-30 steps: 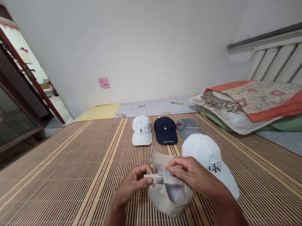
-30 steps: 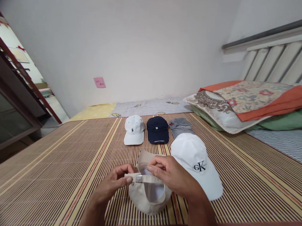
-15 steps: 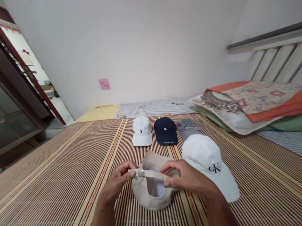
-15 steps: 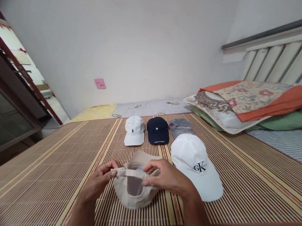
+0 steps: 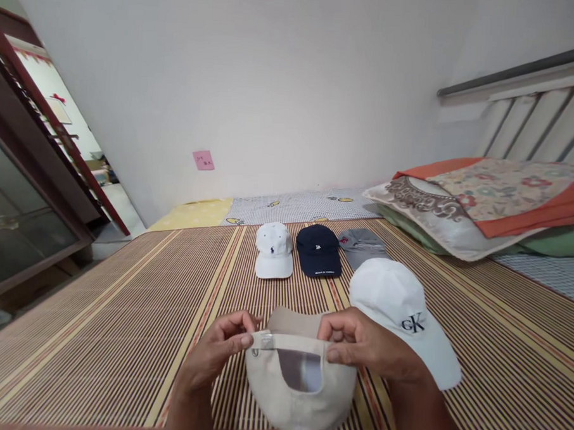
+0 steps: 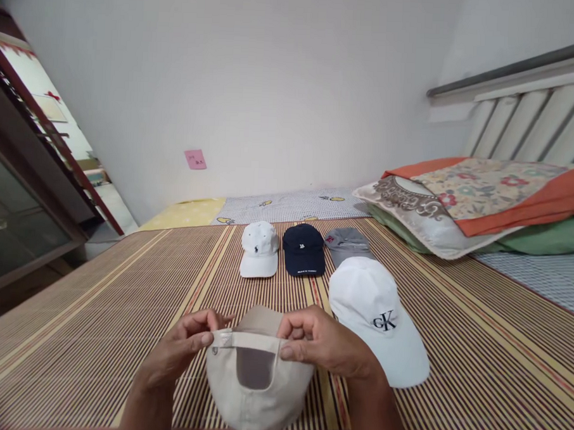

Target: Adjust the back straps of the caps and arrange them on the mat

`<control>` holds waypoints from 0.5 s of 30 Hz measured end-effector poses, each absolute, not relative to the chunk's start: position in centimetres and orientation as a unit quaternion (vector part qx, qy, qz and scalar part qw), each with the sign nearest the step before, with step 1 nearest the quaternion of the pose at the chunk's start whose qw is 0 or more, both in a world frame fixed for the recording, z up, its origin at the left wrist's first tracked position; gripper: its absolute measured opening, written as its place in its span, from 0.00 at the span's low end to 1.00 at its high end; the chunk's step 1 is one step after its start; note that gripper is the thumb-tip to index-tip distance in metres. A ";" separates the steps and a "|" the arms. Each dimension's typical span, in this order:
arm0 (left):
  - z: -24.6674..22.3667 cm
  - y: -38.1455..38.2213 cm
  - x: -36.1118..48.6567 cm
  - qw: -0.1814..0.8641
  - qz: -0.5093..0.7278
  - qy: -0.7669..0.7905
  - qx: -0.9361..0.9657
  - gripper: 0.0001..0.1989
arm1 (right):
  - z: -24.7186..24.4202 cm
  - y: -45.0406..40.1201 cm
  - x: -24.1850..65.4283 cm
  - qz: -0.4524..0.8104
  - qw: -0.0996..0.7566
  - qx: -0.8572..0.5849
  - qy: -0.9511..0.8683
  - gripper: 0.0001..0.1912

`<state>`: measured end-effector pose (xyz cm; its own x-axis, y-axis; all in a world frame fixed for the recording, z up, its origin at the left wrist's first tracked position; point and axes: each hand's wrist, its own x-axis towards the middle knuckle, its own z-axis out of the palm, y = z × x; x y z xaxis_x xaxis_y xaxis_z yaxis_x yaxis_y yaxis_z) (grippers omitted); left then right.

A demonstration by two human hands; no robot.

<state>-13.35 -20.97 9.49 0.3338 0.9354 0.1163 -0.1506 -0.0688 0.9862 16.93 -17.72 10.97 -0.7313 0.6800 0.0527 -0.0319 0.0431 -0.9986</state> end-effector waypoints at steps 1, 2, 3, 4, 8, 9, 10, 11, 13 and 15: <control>9.6 -21.2 -13.3 0.594 0.455 0.342 0.568 0.18 | 11.1 -17.8 17.2 0.651 0.282 -0.238 -0.664 0.25; 9.8 -21.3 -13.2 0.600 0.447 0.340 0.570 0.18 | 11.0 -17.9 17.4 0.653 0.290 -0.236 -0.659 0.25; 9.9 -21.5 -13.0 0.605 0.436 0.338 0.575 0.18 | 10.9 -18.0 17.6 0.656 0.300 -0.233 -0.652 0.26; 9.9 -21.6 -12.8 0.611 0.424 0.333 0.580 0.19 | 10.7 -17.9 17.9 0.661 0.312 -0.229 -0.643 0.26; 9.7 -21.9 -11.4 0.644 0.407 0.279 0.584 0.19 | 9.5 -17.7 18.5 0.687 0.371 -0.206 -0.590 0.27; 9.5 -22.0 -11.0 0.653 0.419 0.263 0.573 0.19 | 9.4 -17.7 18.6 0.690 0.383 -0.206 -0.579 0.27; 9.3 -22.1 -10.6 0.662 0.437 0.248 0.556 0.19 | 9.4 -17.7 18.6 0.690 0.391 -0.208 -0.573 0.27; 9.1 -22.2 -10.3 0.669 0.460 0.234 0.534 0.19 | 9.4 -17.7 18.5 0.689 0.392 -0.209 -0.573 0.27; 8.9 -22.4 -9.9 0.685 0.510 0.212 0.475 0.19 | 9.7 -17.8 18.5 0.687 0.380 -0.200 -0.586 0.26; 8.9 -22.6 -9.8 0.696 0.550 0.204 0.414 0.19 | 9.9 -17.9 18.4 0.680 0.367 -0.181 -0.608 0.26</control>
<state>-9.78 -22.64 8.89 0.3126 0.9345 0.1704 -0.5964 0.0534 0.8009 18.45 -17.93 9.90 -0.6651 0.7191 0.2013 -0.2796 0.0101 -0.9601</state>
